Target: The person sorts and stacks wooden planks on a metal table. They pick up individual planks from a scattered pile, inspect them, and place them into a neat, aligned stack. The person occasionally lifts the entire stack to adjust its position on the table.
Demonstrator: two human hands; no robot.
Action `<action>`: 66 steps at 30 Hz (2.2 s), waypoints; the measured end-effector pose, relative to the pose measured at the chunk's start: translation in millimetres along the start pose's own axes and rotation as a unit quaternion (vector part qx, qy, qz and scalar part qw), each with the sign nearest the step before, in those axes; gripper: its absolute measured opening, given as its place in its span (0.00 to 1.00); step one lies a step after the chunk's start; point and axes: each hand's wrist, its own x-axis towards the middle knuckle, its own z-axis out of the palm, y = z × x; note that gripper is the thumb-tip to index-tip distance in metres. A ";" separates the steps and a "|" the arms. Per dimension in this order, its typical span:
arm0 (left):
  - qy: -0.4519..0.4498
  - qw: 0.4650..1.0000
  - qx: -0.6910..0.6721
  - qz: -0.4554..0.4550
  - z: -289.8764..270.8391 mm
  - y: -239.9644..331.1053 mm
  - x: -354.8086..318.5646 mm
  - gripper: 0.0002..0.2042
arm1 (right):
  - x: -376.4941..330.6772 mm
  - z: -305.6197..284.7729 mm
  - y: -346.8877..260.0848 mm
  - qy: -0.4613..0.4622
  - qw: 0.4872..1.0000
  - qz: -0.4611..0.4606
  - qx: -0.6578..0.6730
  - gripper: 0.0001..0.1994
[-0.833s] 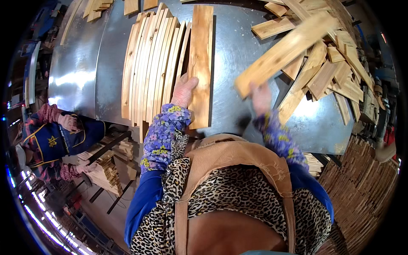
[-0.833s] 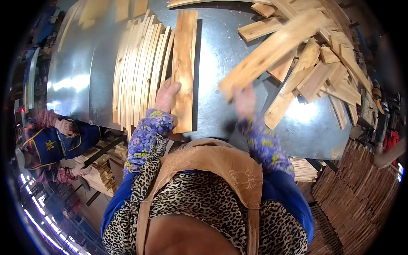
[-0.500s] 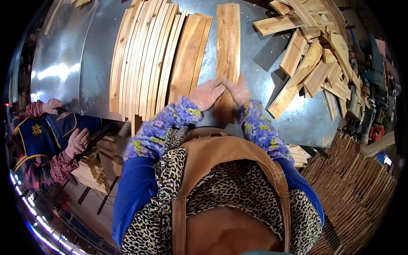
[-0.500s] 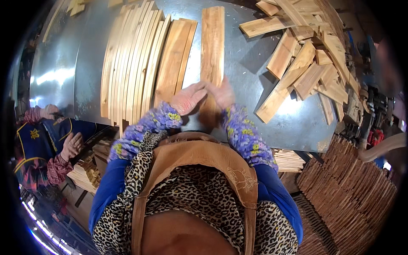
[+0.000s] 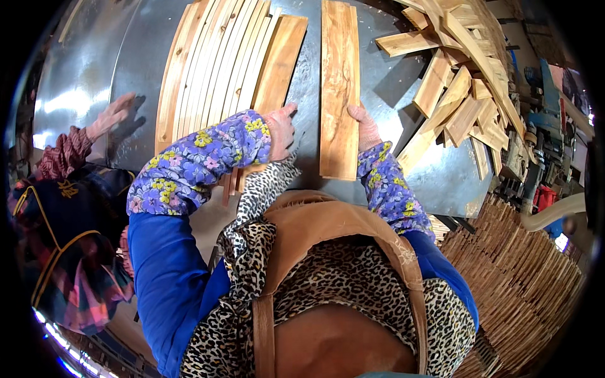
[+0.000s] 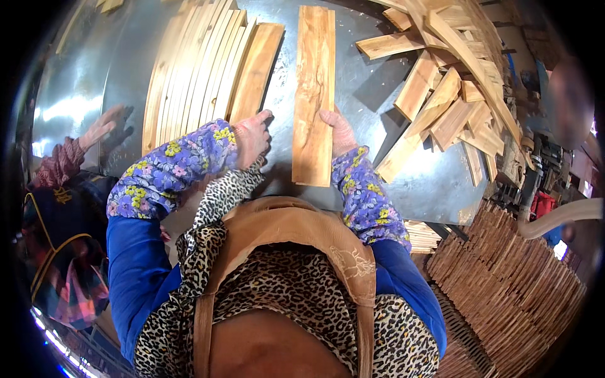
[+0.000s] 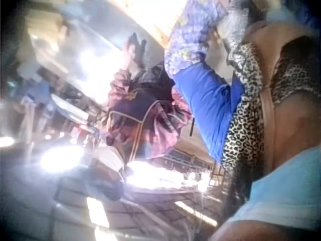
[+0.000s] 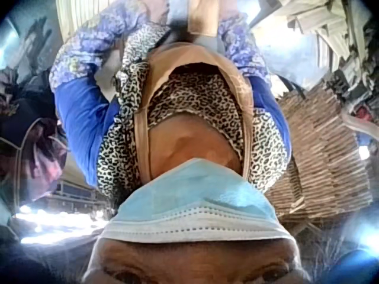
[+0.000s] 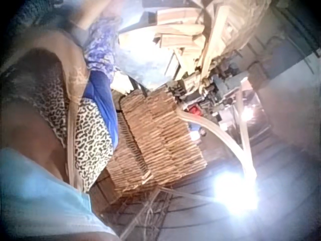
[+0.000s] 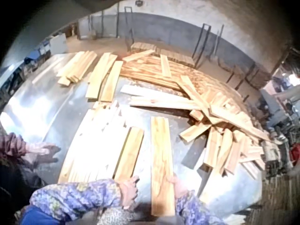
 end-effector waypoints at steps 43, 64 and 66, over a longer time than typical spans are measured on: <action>0.183 0.595 -0.575 -0.530 123.1 -543.1 51.6 0.51 | 223.2 74.5 -353.1 0.214 0.600 -0.284 -0.716 0.33; 0.087 0.499 -0.732 -0.455 3.1 -364.1 -11.9 0.32 | 40.3 -34.3 -208.5 0.129 0.321 -0.016 -0.938 0.20; 0.119 0.464 -0.770 -0.423 -0.7 -337.5 -34.9 0.30 | 7.9 -47.3 -174.2 0.147 0.323 0.040 -0.934 0.19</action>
